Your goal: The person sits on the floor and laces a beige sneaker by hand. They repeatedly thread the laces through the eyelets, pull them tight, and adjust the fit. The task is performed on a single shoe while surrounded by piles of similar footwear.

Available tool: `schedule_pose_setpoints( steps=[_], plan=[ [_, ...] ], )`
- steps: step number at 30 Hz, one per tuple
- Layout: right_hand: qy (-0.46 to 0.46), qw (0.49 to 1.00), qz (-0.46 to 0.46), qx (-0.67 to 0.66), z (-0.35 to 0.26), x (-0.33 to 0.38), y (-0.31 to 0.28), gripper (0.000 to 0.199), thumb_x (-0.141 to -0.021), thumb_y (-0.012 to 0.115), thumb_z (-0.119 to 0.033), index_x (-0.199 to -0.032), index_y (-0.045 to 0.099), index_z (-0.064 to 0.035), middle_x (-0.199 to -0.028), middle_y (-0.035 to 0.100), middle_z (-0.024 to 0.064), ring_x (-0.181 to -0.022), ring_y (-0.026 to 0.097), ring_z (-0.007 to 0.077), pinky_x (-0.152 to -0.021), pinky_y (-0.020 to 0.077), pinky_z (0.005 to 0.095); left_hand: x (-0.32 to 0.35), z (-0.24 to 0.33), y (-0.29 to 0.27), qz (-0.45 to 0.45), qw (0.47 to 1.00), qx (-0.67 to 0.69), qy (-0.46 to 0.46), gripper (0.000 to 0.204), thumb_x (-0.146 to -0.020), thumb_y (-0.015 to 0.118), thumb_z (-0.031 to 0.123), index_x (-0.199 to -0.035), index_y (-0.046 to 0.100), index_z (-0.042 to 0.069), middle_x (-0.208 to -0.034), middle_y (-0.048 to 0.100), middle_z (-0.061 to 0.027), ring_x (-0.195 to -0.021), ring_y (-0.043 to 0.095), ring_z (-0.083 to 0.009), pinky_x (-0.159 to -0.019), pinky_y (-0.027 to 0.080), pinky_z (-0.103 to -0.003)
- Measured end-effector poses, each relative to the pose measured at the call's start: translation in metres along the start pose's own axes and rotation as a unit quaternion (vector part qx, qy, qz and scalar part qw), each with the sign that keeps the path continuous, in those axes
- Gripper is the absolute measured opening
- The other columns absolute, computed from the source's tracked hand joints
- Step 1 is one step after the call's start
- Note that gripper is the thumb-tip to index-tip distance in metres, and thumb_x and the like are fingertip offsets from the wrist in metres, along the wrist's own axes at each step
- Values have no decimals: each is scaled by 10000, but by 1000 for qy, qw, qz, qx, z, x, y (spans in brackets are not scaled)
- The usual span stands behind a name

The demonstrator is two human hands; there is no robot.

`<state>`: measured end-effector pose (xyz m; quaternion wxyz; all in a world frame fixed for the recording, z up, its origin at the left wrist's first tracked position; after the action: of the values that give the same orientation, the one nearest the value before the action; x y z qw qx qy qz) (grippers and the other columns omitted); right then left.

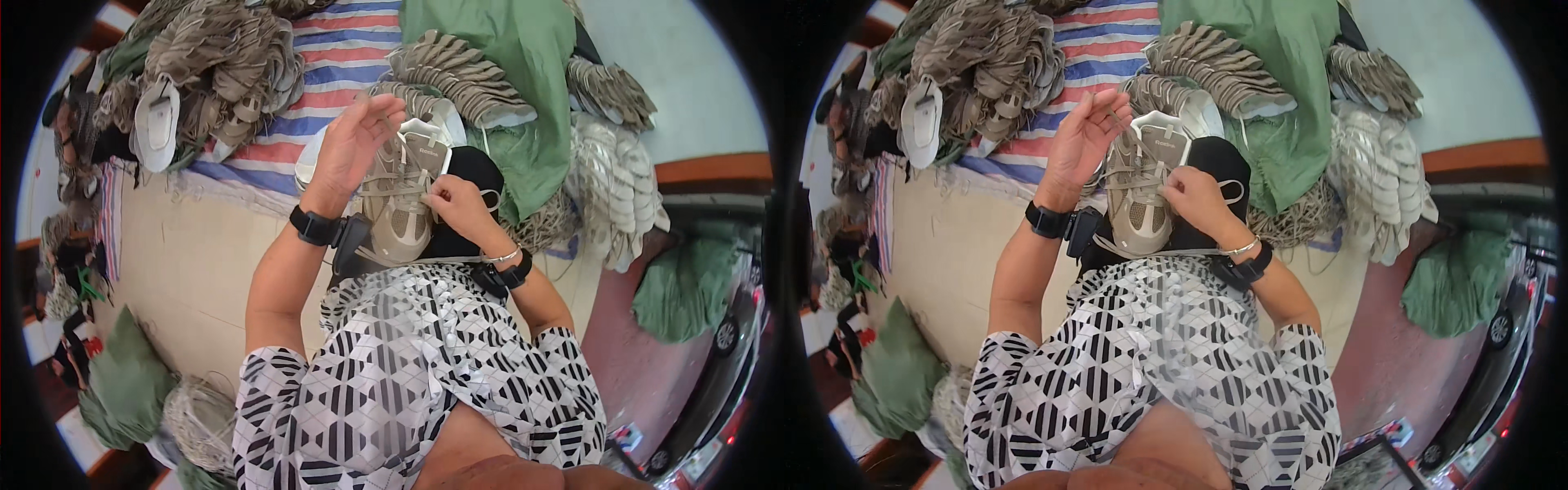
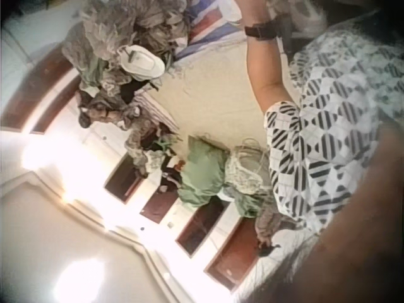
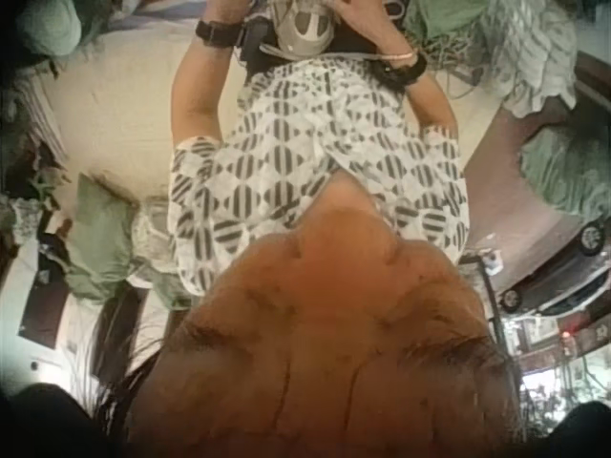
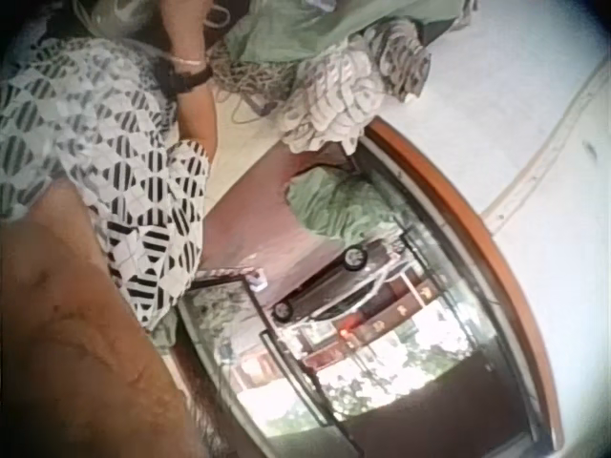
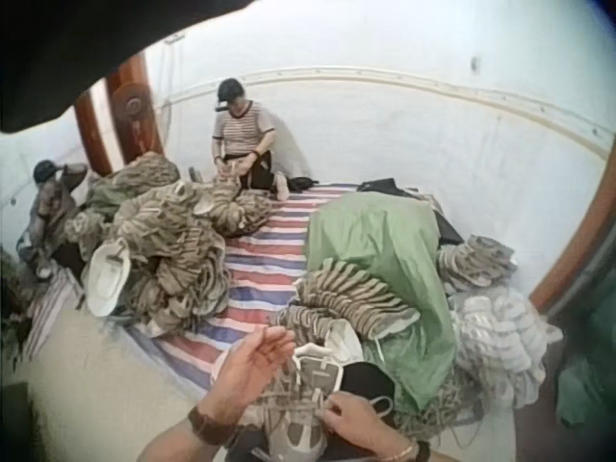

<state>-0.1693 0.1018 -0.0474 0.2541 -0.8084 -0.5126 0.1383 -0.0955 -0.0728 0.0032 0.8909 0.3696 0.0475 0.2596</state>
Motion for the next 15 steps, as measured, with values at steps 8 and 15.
schedule_pose_setpoints(
  steps=[8,15],
  plan=[
    [98,994,-49,-1,4,14,-40,148,-888,585,-113,-793,601,-1,-794,648,36,-684,572,76,-642,456,243,2,-8,-8,-12,999,35,-9,367,-1001,457,276,-1158,587,-30,-763,592,3,-598,467,-76,-820,511,-337],
    [-38,916,3,-400,-26,-20,-42,334,-914,583,-222,-654,556,-14,-874,671,132,-699,589,192,-702,480,317,-17,-32,12,-1,997,49,-59,356,-980,497,268,-1185,577,-12,-915,653,-48,-582,428,-51,-577,405,-234]
  ],
)
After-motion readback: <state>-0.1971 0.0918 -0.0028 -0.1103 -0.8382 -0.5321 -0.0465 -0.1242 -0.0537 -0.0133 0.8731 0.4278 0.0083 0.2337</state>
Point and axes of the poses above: each hand's wrist, its own x-axis away from the middle knuckle, its own y-axis out of the palm, z = x × y, the point moved 7 cm from there along -x, towards the middle knuckle
